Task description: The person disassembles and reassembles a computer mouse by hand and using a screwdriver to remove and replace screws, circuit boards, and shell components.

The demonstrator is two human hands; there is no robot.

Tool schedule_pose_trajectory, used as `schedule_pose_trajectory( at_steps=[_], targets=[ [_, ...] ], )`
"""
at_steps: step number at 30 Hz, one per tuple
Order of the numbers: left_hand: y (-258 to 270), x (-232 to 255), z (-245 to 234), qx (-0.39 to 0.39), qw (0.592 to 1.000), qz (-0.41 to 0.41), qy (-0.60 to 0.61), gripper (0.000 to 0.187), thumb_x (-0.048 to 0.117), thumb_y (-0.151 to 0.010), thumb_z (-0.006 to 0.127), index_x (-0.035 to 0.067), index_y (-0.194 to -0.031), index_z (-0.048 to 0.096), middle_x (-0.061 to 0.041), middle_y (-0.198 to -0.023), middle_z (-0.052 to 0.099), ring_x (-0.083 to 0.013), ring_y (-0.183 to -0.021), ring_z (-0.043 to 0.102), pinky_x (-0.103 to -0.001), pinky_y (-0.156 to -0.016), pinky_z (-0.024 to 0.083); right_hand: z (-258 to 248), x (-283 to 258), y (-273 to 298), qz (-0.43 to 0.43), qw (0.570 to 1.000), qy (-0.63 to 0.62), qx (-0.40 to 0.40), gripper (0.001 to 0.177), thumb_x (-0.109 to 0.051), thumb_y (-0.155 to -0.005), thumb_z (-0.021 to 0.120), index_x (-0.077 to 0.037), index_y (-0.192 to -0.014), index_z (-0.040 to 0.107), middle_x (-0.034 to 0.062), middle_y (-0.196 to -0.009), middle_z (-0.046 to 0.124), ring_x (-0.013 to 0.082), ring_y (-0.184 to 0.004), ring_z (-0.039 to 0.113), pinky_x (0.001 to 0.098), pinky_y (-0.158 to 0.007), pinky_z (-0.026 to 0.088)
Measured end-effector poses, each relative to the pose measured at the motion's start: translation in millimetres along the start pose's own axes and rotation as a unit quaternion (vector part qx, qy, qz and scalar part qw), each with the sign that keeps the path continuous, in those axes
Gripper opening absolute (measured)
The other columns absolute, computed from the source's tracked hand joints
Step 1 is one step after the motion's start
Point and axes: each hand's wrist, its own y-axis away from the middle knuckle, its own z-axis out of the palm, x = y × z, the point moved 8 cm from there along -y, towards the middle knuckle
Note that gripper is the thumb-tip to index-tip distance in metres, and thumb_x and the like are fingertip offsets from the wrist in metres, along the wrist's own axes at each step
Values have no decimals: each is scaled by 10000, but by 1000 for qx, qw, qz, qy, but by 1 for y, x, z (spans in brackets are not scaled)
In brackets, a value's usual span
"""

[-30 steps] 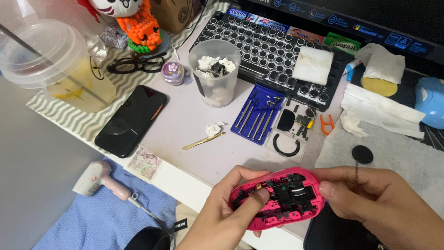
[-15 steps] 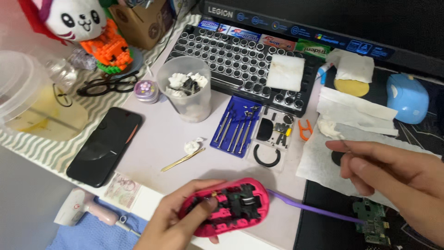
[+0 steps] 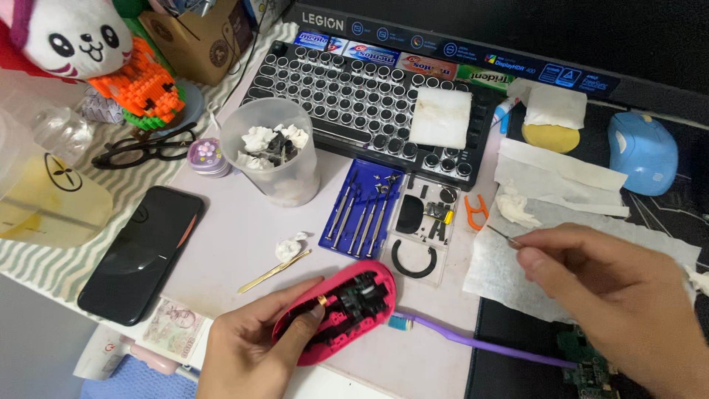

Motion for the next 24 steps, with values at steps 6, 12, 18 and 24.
schedule_pose_trajectory(
  at_steps=[6,12,18,24],
  targets=[
    [-11,-6,-2,-13,1000,-20,16,415,-17,-848,720,-3,-1228,887,-157,-1133,926,-209,-1035,809,-303,-1019,635,17,-12,5,-188,981,35,-34,128,-53,-834,755,-54,-955,799,35,-709,666,119,-631,551,243,-645,432],
    [-21,-11,-8,-57,985,158,-35,351,-33,-791,717,38,-1034,962,-81,-1034,868,-180,-972,855,-265,-880,663,18,7,1,-151,986,-58,-36,92,51,-779,771,18,-865,778,125,-810,710,175,-723,615,251,-679,484],
    [-17,-6,-4,-19,979,197,-51,337,53,-789,751,81,-1076,926,-53,-1028,894,-136,-986,855,-224,-902,639,10,41,-5,-68,989,-129,-27,180,118,-793,732,53,-954,778,181,-891,688,232,-871,625,288,-776,438],
    [-8,-4,1,4,983,150,-101,400,232,-814,744,189,-1191,869,10,-995,945,-32,-897,830,-155,-919,638,8,63,-6,-65,956,-282,-54,254,134,-826,639,49,-1046,733,202,-926,650,270,-937,573,358,-836,418]
  ],
)
